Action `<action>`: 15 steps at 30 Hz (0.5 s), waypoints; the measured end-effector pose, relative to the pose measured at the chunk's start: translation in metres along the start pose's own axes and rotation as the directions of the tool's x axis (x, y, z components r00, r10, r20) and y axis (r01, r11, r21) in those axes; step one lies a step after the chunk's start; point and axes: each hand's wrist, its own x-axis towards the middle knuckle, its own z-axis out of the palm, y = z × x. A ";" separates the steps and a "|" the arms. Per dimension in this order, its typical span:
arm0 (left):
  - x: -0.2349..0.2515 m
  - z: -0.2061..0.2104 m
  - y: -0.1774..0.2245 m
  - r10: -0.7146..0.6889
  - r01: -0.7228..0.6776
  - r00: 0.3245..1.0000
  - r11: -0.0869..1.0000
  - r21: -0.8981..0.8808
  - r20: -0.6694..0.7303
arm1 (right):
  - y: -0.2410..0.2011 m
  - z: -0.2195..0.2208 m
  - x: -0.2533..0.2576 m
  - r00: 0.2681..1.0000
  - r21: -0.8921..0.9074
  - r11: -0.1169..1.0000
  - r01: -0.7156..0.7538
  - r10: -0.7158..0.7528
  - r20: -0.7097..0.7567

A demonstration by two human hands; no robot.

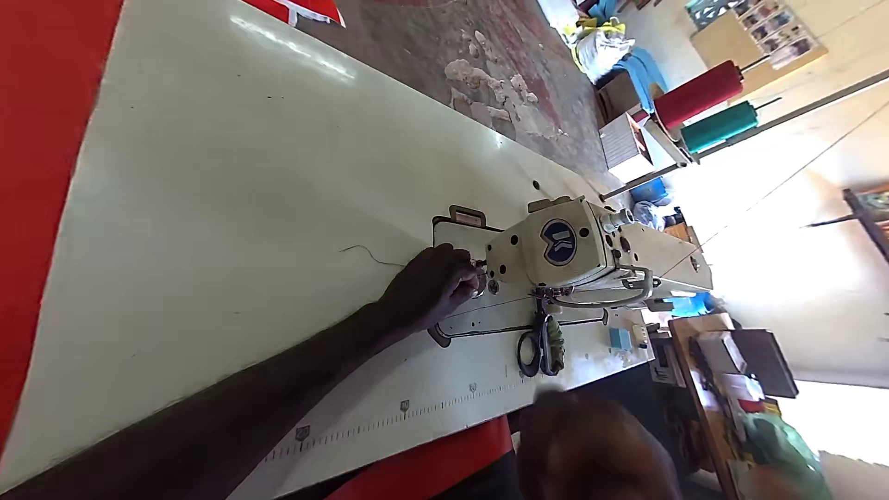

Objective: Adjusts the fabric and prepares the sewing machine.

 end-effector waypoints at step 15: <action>0.000 0.001 -0.005 0.072 -0.074 0.996 0.996 -0.051 -0.044 | 0.124 -0.064 0.073 0.735 0.165 0.910 -0.381 0.406 -0.543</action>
